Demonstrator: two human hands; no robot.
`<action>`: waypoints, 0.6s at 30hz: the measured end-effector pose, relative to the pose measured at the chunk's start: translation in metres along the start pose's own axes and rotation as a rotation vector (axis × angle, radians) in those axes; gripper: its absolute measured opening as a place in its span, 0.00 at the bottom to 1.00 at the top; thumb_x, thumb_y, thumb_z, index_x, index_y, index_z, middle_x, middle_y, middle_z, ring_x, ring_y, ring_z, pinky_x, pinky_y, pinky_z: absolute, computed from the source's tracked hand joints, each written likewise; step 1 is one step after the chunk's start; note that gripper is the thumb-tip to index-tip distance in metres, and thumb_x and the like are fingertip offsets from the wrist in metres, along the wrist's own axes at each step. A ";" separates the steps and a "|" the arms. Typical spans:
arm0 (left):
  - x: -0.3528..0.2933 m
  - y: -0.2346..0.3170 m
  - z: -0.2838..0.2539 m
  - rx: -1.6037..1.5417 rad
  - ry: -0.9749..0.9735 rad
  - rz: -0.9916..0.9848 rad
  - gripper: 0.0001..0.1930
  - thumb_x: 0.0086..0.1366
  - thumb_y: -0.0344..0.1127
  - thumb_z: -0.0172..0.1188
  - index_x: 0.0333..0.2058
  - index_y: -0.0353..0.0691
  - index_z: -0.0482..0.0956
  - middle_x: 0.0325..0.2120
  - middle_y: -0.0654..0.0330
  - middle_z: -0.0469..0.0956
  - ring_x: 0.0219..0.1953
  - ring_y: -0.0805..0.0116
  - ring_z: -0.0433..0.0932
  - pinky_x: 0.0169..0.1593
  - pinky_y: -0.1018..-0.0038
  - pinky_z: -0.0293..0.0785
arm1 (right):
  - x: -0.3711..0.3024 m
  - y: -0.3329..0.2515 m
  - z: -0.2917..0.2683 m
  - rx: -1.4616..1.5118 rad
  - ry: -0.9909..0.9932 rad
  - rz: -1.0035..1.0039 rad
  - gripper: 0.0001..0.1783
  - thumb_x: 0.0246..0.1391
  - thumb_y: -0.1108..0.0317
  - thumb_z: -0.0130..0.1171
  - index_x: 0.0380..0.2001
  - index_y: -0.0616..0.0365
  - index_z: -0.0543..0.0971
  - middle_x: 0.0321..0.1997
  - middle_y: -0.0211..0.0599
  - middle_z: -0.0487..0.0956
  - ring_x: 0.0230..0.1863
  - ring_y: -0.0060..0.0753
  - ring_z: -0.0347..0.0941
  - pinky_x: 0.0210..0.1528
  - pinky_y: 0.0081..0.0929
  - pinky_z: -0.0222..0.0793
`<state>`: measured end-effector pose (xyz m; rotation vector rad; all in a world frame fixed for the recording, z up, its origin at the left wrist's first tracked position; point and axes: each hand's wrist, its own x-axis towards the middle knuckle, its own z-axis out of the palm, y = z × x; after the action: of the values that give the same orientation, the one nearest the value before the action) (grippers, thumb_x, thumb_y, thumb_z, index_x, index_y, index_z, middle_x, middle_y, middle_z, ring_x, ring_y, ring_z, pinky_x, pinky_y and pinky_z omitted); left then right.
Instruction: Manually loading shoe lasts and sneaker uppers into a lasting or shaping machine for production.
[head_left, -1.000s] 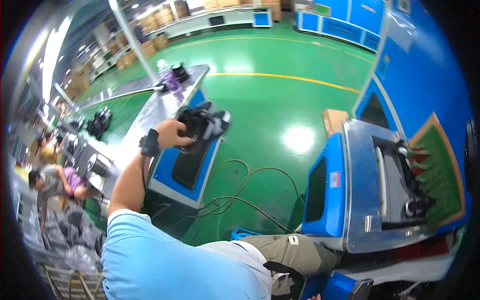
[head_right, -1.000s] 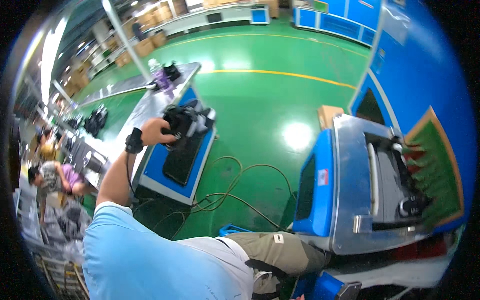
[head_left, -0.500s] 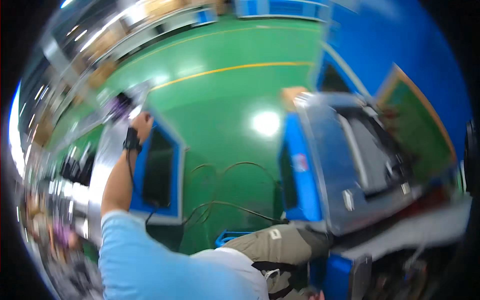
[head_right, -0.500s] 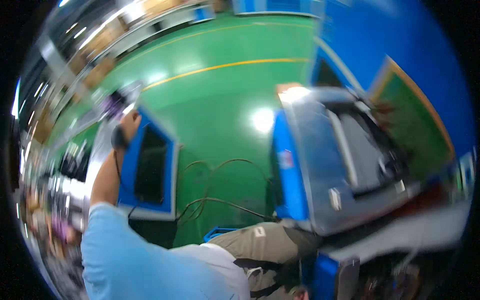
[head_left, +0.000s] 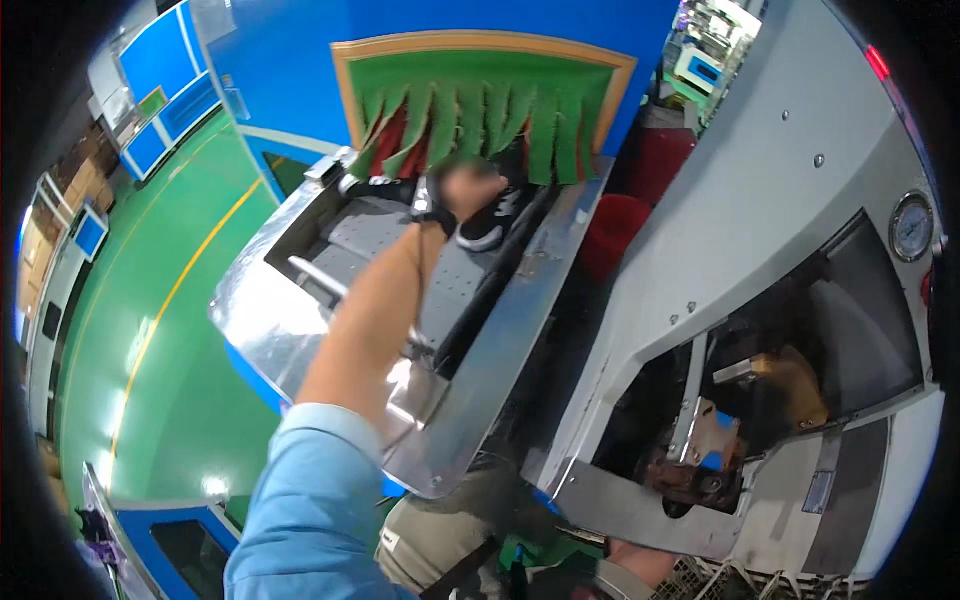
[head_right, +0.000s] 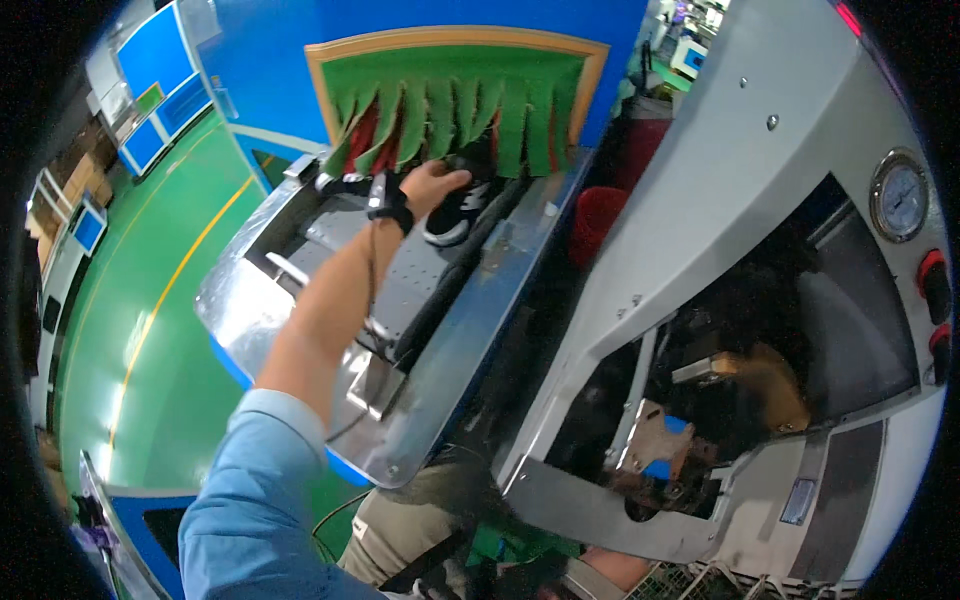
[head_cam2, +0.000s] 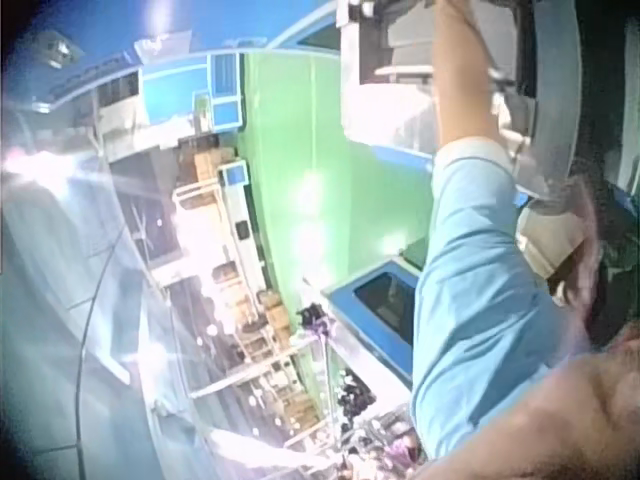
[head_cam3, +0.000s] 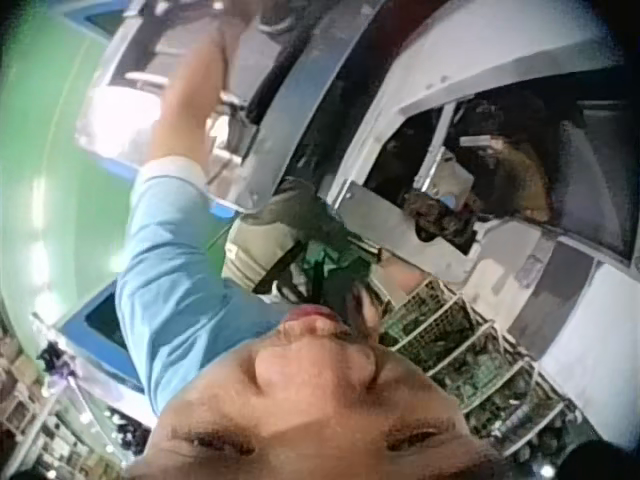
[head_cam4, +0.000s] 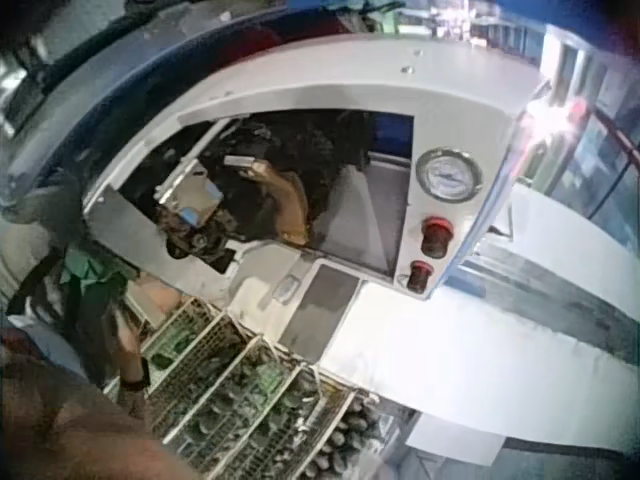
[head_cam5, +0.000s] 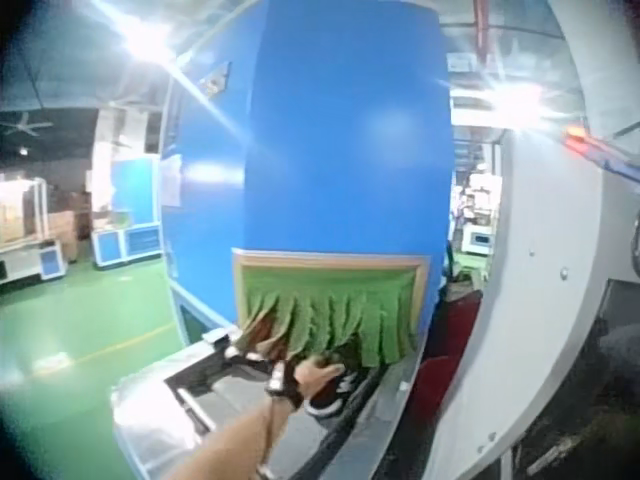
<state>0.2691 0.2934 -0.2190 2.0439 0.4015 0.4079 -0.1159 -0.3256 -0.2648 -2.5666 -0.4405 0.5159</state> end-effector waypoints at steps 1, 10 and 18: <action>0.003 -0.013 0.023 0.160 0.158 -0.053 0.39 0.57 0.56 0.69 0.57 0.29 0.72 0.51 0.41 0.79 0.53 0.52 0.78 0.55 0.62 0.74 | 0.001 -0.004 -0.002 0.025 -0.019 0.050 0.21 0.68 0.61 0.53 0.59 0.58 0.76 0.44 0.45 0.84 0.39 0.47 0.79 0.43 0.40 0.77; -0.085 0.000 -0.032 -0.176 0.052 -0.110 0.17 0.55 0.37 0.69 0.40 0.31 0.82 0.31 0.55 0.83 0.32 0.64 0.83 0.38 0.66 0.79 | 0.040 -0.061 -0.045 0.092 -0.136 0.266 0.21 0.69 0.58 0.51 0.58 0.58 0.77 0.50 0.48 0.83 0.50 0.54 0.79 0.51 0.48 0.76; -0.419 -0.096 -0.038 -0.100 0.025 -0.006 0.22 0.57 0.30 0.61 0.51 0.30 0.73 0.36 0.53 0.79 0.41 0.63 0.79 0.41 0.65 0.77 | 0.064 -0.173 -0.043 1.552 0.136 -0.406 0.19 0.67 0.63 0.56 0.57 0.59 0.79 0.41 0.46 0.84 0.43 0.39 0.81 0.47 0.37 0.76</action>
<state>-0.1317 0.1826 -0.3357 1.9416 0.3948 0.4416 -0.0780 -0.1729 -0.1591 -0.9747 -0.2861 0.2974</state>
